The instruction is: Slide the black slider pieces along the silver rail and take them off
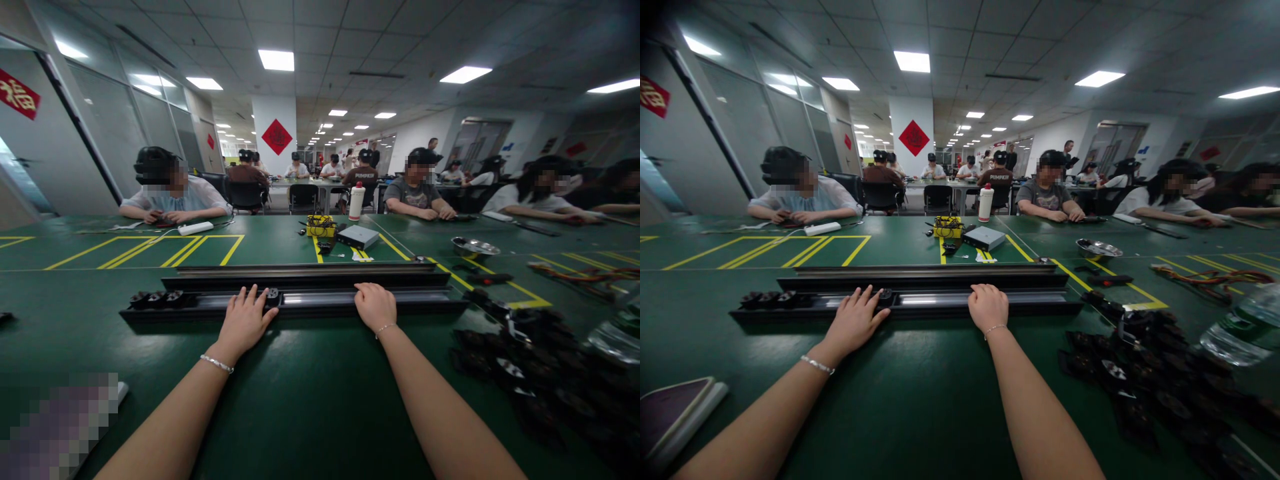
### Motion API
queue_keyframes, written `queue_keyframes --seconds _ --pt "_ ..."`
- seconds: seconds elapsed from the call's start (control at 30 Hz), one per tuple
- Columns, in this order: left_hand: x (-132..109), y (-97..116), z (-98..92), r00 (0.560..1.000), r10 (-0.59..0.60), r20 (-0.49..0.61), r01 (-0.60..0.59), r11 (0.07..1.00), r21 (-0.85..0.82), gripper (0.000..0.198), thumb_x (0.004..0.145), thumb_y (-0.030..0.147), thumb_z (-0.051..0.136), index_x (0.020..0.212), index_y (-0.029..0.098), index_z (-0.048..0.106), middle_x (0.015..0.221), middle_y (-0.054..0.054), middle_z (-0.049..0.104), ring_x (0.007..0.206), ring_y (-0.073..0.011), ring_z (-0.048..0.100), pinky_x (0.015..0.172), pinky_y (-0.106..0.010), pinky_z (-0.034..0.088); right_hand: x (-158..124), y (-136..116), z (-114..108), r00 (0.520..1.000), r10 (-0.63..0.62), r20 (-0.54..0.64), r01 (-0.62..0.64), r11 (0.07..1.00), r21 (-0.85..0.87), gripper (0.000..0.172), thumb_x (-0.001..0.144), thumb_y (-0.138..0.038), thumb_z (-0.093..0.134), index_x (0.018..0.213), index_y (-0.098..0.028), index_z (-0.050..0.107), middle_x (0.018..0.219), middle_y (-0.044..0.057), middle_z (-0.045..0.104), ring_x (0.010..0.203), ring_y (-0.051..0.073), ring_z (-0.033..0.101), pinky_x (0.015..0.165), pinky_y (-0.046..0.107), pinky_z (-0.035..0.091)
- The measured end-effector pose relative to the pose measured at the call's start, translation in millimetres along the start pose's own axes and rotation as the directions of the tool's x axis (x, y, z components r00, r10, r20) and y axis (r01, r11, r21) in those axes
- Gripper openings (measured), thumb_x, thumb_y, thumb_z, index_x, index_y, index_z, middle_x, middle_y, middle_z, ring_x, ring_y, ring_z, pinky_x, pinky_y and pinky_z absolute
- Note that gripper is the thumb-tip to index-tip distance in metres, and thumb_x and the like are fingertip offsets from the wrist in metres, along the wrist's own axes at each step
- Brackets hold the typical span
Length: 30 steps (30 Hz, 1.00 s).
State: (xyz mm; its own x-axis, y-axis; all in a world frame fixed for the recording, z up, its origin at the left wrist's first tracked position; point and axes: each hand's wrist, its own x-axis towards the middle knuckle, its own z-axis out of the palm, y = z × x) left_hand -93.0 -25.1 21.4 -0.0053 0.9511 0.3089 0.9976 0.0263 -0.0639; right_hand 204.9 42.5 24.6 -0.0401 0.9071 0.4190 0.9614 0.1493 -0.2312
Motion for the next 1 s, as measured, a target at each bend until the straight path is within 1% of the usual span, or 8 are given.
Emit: queue_keyframes --seconds 0.3,0.47,0.67,1.0 --pt "0.5 -1.2 3.1 1.000 0.015 -0.017 -0.015 1.000 0.011 0.066 0.086 0.058 0.026 0.136 0.017 0.040 0.143 -0.016 0.037 0.132 -0.0351 0.031 0.103 -0.049 0.028 0.3 -0.4 -0.2 1.000 -0.002 0.005 0.002 1.000 0.011 0.037 0.084 -0.024 0.037 0.108 -0.025 0.065 0.117 0.001 0.063 0.111 0.018 0.051 0.093 0.033 0.034" --pt "0.6 -0.4 5.5 0.999 0.029 -0.026 -0.029 0.999 0.016 0.069 0.085 0.059 0.027 0.135 0.013 0.040 0.143 -0.018 0.036 0.132 -0.0342 0.031 0.103 -0.049 0.029 -0.1 -1.0 -1.3 1.000 -0.001 0.004 0.001 1.000 0.006 0.037 0.085 -0.024 0.036 0.108 -0.025 0.065 0.116 0.001 0.063 0.111 0.018 0.051 0.092 0.033 0.034" --pt "-1.0 0.4 3.8 0.998 0.059 -0.031 -0.059 0.998 -0.004 0.066 0.086 0.056 0.026 0.134 0.013 0.041 0.144 -0.013 0.037 0.134 -0.0296 0.029 0.105 -0.048 0.028 -0.4 -1.6 -0.7 1.000 0.003 -0.003 -0.003 1.000 0.001 0.038 0.084 -0.023 0.037 0.108 -0.025 0.066 0.116 0.002 0.063 0.111 0.018 0.051 0.092 0.033 0.034" --pt "-2.4 2.8 0.9 0.998 0.059 -0.014 -0.059 0.998 0.001 0.066 0.086 0.056 0.028 0.134 0.013 0.041 0.145 -0.012 0.035 0.134 -0.0311 0.028 0.104 -0.049 0.028 -0.1 -0.9 0.3 1.000 0.004 0.008 -0.004 1.000 0.004 0.037 0.084 -0.024 0.037 0.109 -0.025 0.065 0.117 0.002 0.063 0.112 0.018 0.051 0.092 0.033 0.034"
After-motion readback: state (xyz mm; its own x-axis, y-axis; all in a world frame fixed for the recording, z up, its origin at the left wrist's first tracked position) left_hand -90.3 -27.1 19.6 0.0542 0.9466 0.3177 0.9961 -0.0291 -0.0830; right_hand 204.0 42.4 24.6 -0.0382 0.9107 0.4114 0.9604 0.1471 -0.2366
